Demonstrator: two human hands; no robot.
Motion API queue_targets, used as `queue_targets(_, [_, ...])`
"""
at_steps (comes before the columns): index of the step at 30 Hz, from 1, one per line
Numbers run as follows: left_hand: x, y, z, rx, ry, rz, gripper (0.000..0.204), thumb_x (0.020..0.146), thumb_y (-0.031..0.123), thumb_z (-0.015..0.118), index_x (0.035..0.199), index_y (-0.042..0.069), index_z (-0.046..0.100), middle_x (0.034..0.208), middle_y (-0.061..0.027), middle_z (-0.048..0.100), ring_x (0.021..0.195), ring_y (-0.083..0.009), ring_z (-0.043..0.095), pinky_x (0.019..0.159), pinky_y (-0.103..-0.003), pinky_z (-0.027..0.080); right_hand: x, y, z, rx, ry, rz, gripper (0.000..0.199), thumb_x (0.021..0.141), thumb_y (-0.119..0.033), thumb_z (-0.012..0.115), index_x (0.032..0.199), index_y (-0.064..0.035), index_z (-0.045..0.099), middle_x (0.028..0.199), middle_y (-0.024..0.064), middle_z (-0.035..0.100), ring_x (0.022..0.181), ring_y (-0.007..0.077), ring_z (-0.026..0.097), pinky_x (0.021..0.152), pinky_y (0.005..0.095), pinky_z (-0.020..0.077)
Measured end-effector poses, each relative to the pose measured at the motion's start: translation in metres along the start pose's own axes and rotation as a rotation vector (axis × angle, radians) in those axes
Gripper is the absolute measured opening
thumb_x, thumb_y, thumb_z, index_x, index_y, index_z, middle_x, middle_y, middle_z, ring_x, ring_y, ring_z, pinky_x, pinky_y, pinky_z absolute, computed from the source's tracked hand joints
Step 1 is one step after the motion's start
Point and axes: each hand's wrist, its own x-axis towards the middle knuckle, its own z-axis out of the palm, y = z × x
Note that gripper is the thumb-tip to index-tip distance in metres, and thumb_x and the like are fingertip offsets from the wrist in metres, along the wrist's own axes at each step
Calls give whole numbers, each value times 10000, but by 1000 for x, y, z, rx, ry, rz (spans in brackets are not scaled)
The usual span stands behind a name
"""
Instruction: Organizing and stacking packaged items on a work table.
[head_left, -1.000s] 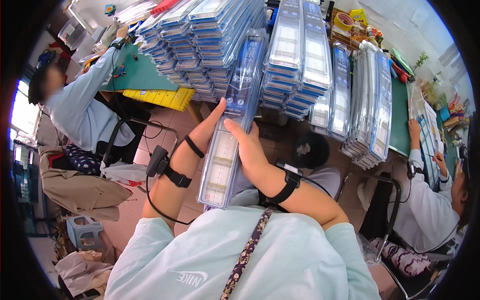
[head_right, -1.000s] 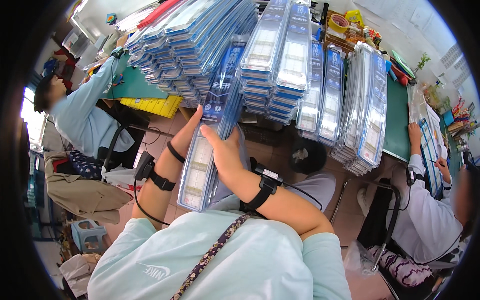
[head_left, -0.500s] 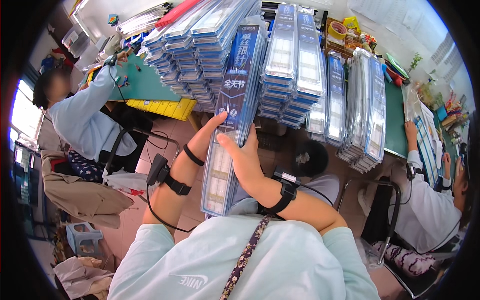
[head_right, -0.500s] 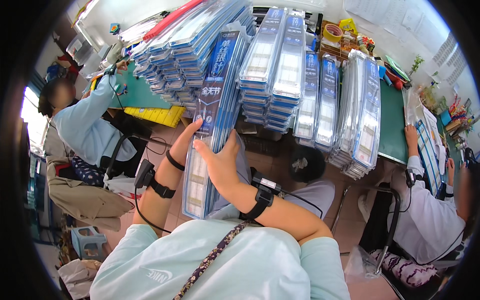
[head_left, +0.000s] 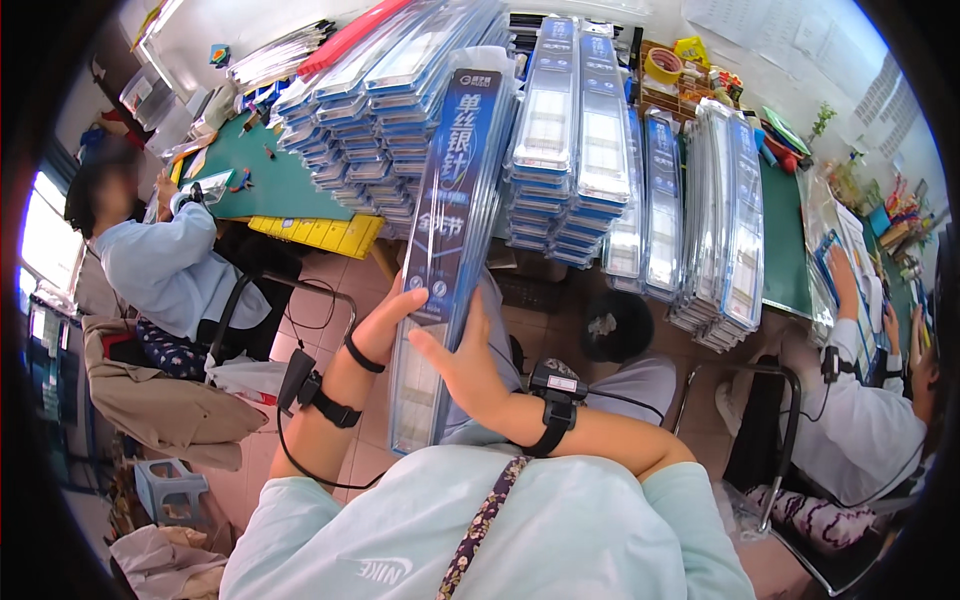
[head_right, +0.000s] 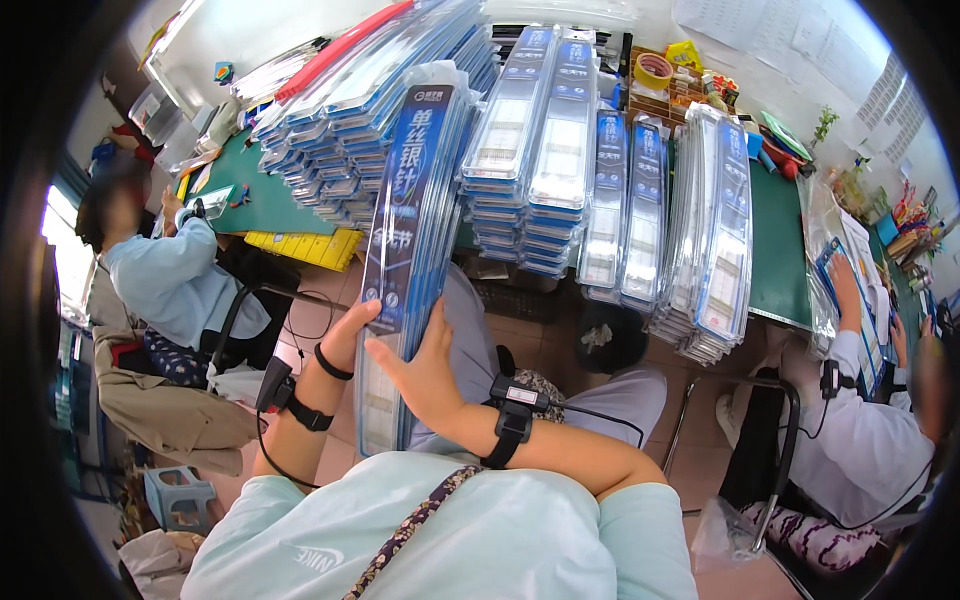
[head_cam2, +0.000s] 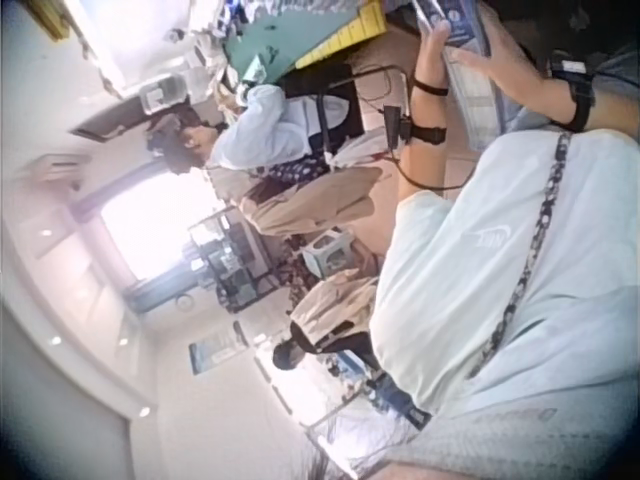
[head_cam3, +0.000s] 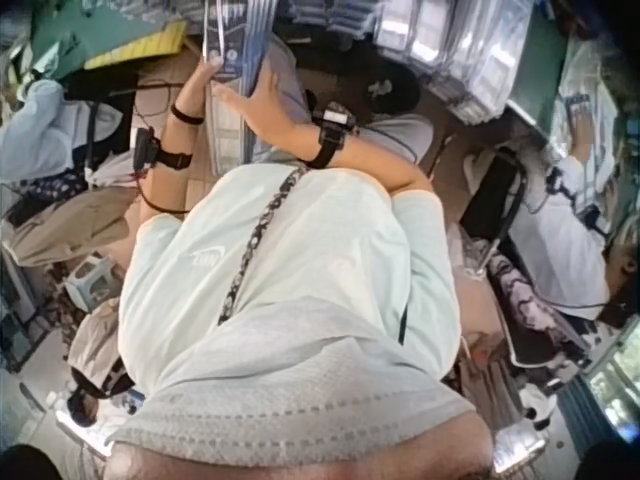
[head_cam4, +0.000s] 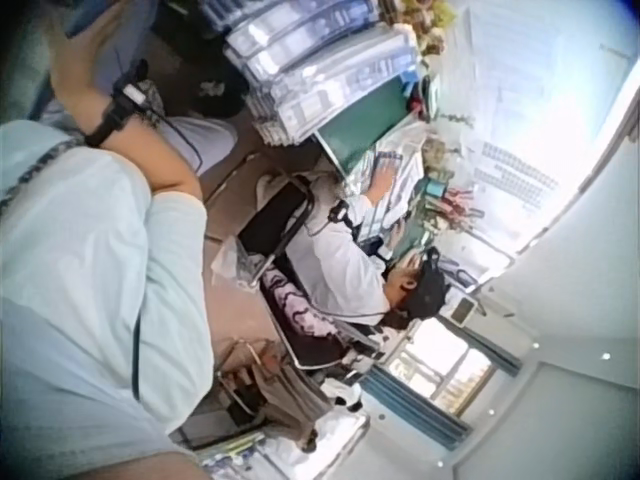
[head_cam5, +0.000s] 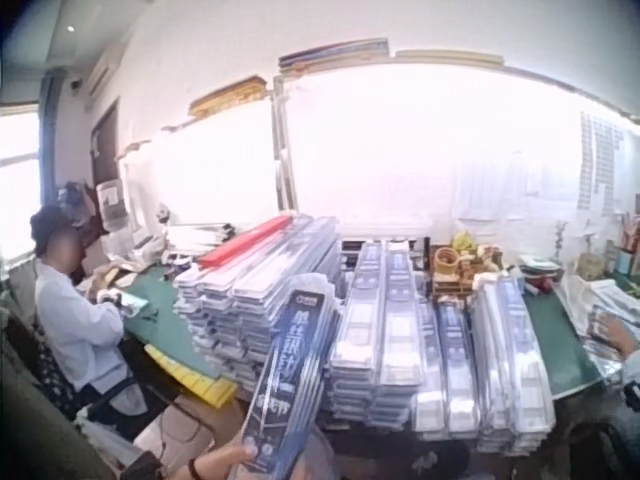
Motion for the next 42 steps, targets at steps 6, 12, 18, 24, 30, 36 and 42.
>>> queue_targets(6, [-27, -11, -13, 175, 46, 64, 885, 756, 335, 658, 1425, 45, 155, 1375, -117, 352, 1242, -228, 380, 1031, -372, 314, 3, 11, -3, 213, -104, -25, 940, 836, -426, 618, 1403, 67, 52, 1371, 241, 223, 1285, 321, 260, 1057, 390, 248])
queue_targets(12, [-60, -24, -16, 136, 59, 30, 997, 668, 356, 743, 1409, 31, 159, 1352, -152, 372, 1235, -258, 399, 1030, -397, 326, -3, 1, -2, 192, -129, -22, 1051, 789, -484, 649, 1382, 123, 29, 1368, 284, 202, 1304, 368, 223, 1076, 400, 217])
queue_targets(18, [-83, -30, -15, 267, 124, 125, 1014, 647, 300, 758, 1408, 36, 141, 1327, -183, 397, 1204, -295, 444, 1003, -419, 366, -9, 3, 7, 248, -244, 15, 1105, 753, -412, 711, 1379, 125, -25, 1379, 298, 154, 1319, 395, 185, 1088, 404, 198])
queue_targets(24, [-94, -21, 2, 256, 114, 196, 1005, 642, 285, 779, 1394, 35, 161, 1316, -208, 392, 1195, -328, 445, 998, -442, 370, -15, -6, 4, 149, -317, -83, 1153, 725, -349, 746, 1385, 96, -88, 1389, 293, 133, 1326, 398, 163, 1090, 413, 191])
queue_targets(30, [-112, -13, -2, 407, 171, 289, 894, 640, 271, 761, 1343, 19, 269, 1226, -139, 473, 1108, -235, 513, 924, -364, 433, -7, -37, 2, 36, -354, -408, 1247, 662, -362, 786, 1405, 23, -138, 1411, 275, 96, 1319, 398, 169, 1089, 435, 180])
queue_targets(36, [-88, 36, 34, 182, 191, 440, 802, 697, 281, 704, 1332, 36, 281, 1203, -121, 483, 1076, -212, 519, 898, -350, 439, 19, -78, -9, 254, -508, -455, 1402, 525, -557, 819, 1430, -30, -114, 1502, 179, 5, 1388, 305, 67, 1094, 436, 148])
queue_targets(42, [-63, 80, 87, -75, 65, 472, 711, 754, 291, 648, 1322, 52, 293, 1181, -104, 492, 1044, -188, 525, 872, -336, 446, 40, -85, -60, 351, -741, -173, 1302, 503, -464, 868, 1443, -19, 84, 1440, 152, 270, 1344, 240, 235, 1090, 342, 177])
